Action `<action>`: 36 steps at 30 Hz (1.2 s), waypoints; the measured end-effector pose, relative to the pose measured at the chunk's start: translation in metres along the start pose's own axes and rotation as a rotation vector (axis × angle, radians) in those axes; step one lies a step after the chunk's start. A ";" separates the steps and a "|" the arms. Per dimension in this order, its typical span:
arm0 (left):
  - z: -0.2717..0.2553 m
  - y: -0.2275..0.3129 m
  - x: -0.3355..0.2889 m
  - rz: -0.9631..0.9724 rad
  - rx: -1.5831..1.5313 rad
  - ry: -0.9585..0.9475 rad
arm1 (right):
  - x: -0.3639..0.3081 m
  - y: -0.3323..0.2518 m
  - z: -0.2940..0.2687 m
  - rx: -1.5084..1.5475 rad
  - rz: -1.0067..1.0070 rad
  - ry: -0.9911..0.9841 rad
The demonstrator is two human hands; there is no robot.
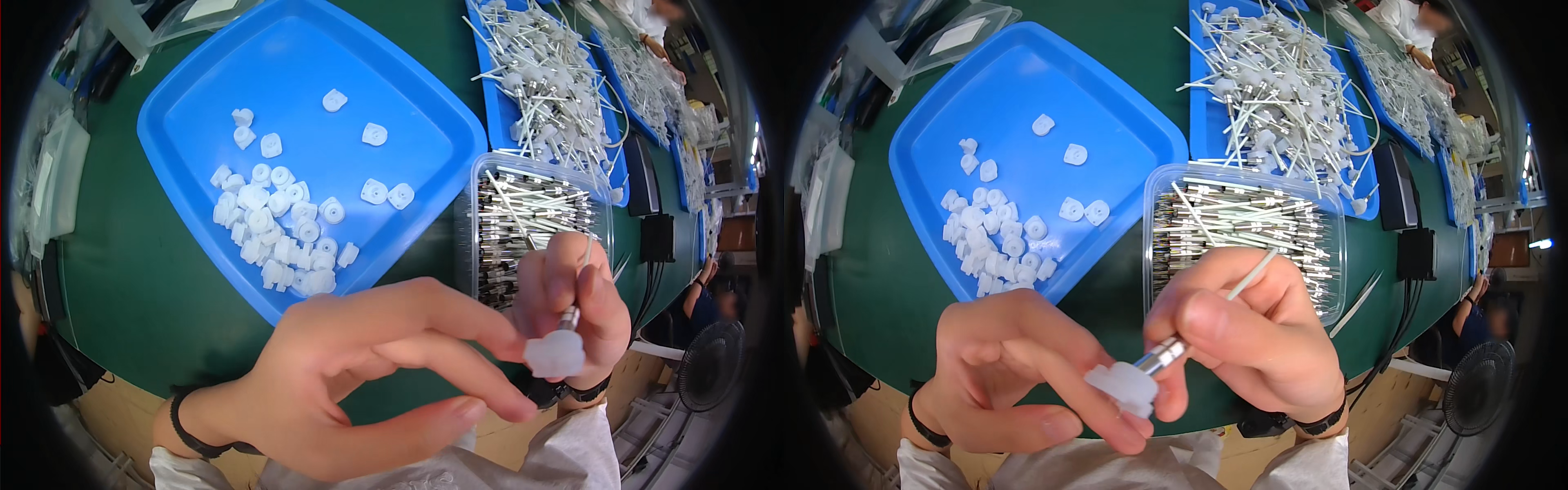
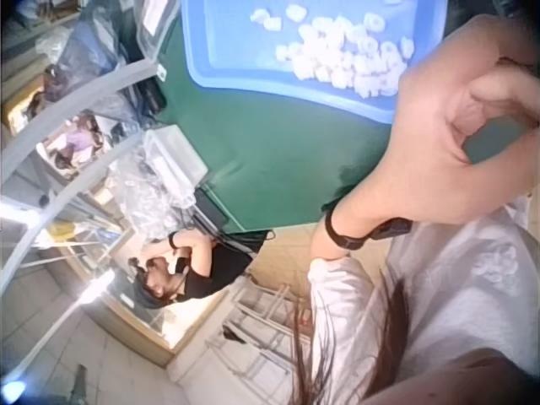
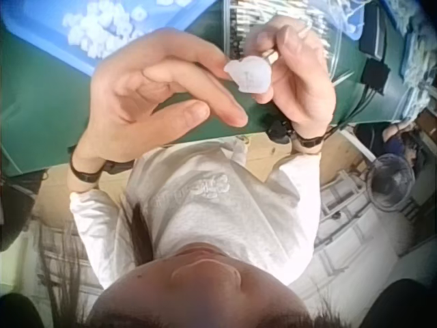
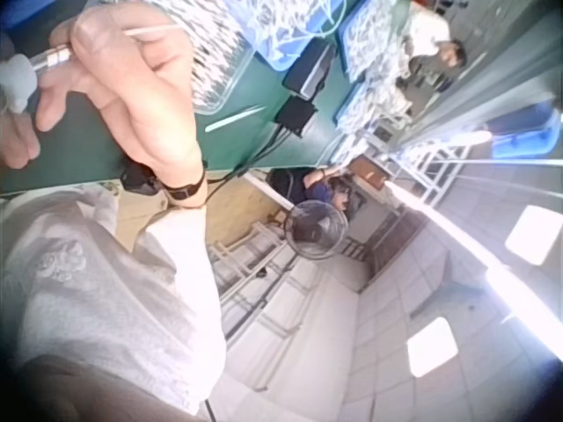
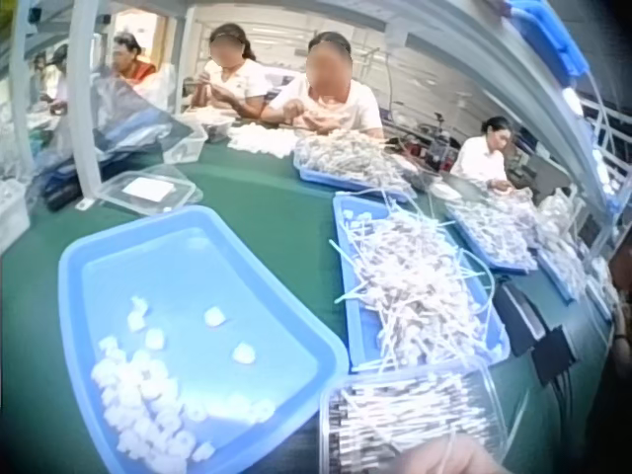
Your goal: Assembling small white plastic components onto metal pins and wires at a workshop table.
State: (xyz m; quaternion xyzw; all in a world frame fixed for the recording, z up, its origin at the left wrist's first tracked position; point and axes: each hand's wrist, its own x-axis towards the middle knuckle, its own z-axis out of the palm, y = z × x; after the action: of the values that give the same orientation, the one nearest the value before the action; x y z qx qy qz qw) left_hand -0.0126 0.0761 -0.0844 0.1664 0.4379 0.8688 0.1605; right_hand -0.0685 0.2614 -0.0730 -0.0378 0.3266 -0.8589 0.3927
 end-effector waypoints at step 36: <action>0.001 0.001 -0.010 -0.025 0.237 0.099 | 0.001 0.005 0.004 -0.266 0.012 0.006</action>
State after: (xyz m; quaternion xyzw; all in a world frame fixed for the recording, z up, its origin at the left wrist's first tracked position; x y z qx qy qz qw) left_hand -0.0037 0.0723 -0.0848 0.1357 0.5470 0.8159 0.1290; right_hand -0.0644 0.2566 -0.0735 -0.0850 0.4390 -0.8058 0.3884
